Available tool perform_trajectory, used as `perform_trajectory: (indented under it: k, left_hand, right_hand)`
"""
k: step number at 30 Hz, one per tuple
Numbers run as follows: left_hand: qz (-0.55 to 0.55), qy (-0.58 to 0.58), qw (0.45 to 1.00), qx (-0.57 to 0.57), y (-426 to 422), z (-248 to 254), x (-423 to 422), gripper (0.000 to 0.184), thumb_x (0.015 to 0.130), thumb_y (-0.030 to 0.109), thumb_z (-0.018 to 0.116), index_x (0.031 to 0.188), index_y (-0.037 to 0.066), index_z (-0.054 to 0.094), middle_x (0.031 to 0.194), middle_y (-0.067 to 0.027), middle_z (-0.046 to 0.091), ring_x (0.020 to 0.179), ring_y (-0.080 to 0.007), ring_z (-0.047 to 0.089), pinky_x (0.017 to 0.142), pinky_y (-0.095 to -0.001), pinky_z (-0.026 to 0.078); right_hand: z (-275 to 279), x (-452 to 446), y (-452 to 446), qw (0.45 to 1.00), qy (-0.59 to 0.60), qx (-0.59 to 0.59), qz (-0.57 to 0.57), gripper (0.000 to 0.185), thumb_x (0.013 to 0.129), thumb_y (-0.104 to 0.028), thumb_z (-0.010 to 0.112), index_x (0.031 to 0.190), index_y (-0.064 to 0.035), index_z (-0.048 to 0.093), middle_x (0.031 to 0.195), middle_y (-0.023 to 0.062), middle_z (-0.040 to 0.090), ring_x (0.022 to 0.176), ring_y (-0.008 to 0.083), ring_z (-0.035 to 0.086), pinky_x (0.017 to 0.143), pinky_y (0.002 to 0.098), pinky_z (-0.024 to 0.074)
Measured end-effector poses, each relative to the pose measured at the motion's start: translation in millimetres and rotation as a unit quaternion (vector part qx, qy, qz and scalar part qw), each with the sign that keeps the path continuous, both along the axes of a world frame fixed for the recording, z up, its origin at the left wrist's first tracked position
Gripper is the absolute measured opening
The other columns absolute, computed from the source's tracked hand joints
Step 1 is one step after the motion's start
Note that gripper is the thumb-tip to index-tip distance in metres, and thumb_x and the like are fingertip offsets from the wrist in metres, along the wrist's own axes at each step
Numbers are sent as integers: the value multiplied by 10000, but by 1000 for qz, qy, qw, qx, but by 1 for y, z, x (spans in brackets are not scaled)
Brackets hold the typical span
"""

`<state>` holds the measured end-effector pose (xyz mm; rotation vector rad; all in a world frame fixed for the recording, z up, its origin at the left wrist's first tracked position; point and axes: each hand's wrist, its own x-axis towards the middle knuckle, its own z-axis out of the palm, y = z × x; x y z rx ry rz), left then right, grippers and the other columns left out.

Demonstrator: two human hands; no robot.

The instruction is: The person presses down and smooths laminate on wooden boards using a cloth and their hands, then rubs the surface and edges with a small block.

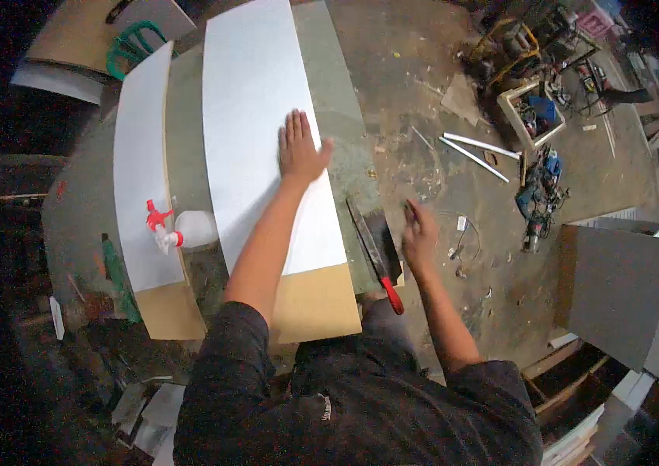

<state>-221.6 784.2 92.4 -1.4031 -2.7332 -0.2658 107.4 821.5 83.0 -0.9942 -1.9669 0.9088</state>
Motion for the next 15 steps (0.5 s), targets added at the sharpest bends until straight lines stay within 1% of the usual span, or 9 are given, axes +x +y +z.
perform_trajectory:
  k: [2, 4, 6, 7, 8, 9, 10, 12, 15]
  left_hand:
    - [4, 15, 1000, 10, 27, -3, -31, 918, 980, 589, 434, 1588, -53, 188, 1677, -208, 173, 1568, -322, 119, 1268, -473, 81]
    - [8, 37, 999, 2, 53, 0, -62, 916, 976, 603, 442, 1593, -29, 200, 1679, -191, 179, 1566, -307, 134, 1268, -465, 87]
    - [18, 31, 999, 27, 80, -13, -97, 939, 964, 630, 444, 1598, -17, 196, 1682, -177, 182, 1565, -297, 140, 1268, -457, 95]
    - [3, 49, 998, 35, 90, -16, -114, 933, 984, 632, 444, 1583, -42, 206, 1670, -210, 192, 1557, -336, 157, 1258, -507, 122]
    - [-6, 56, 996, 73, 99, -23, -131, 913, 996, 625, 418, 1587, -36, 200, 1672, -203, 189, 1562, -327, 139, 1261, -505, 106]
    - [-11, 72, 995, 63, 109, -26, -149, 1010, 951, 707, 425, 1571, -64, 221, 1654, -237, 216, 1548, -366, 180, 1252, -512, 155]
    - [30, 11, 999, 8, 113, 2, -145, 809, 1012, 486, 446, 1576, -53, 232, 1660, -196, 240, 1558, -315, 161, 1263, -471, 110]
    - [29, 76, 996, 27, 134, -38, -195, 885, 995, 570, 446, 1577, -57, 220, 1663, -204, 224, 1560, -336, 130, 1263, -483, 95]
    - [93, 13, 995, 34, 152, -29, -239, 884, 1010, 603, 388, 1587, -40, 202, 1676, -192, 187, 1563, -319, 125, 1266, -477, 78]
  right_hand:
    - [11, -78, 23, 999, -38, 12, 14, 260, 950, -43, 643, 1207, -37, 686, 1117, 191, 711, 988, 316, 701, 881, 369, 534]
    - [0, -145, 46, 998, 34, 40, 24, 236, 925, -37, 656, 1157, -35, 697, 1117, 182, 718, 998, 342, 701, 887, 407, 533]
    - [-11, -187, 68, 999, -16, 27, 32, 325, 858, -31, 666, 1177, -86, 700, 1161, 165, 710, 1103, 376, 648, 974, 467, 483]
    - [-9, -199, 77, 998, -11, 37, 39, 305, 868, -20, 654, 1165, -75, 700, 1162, 167, 710, 1101, 380, 655, 974, 453, 494]
    - [-3, -208, 82, 998, -7, 45, 45, 286, 879, -9, 642, 1154, -64, 700, 1164, 170, 710, 1100, 384, 661, 974, 438, 505]
    - [-1, -215, 85, 997, -2, 55, 49, 268, 890, 2, 631, 1143, -53, 700, 1165, 173, 710, 1098, 388, 668, 975, 424, 517]
    - [-8, -218, 84, 996, -10, 77, 51, 274, 893, -4, 626, 1151, -60, 699, 1183, 161, 709, 1123, 386, 659, 991, 431, 504]
    - [-19, -217, 81, 991, -21, 121, 57, 287, 899, -16, 618, 1168, -75, 697, 1218, 137, 708, 1173, 381, 642, 1025, 446, 480]
    - [-23, -221, 77, 984, -107, 132, 49, 333, 898, -26, 615, 1212, -110, 687, 1290, 101, 690, 1244, 367, 611, 1066, 473, 438]
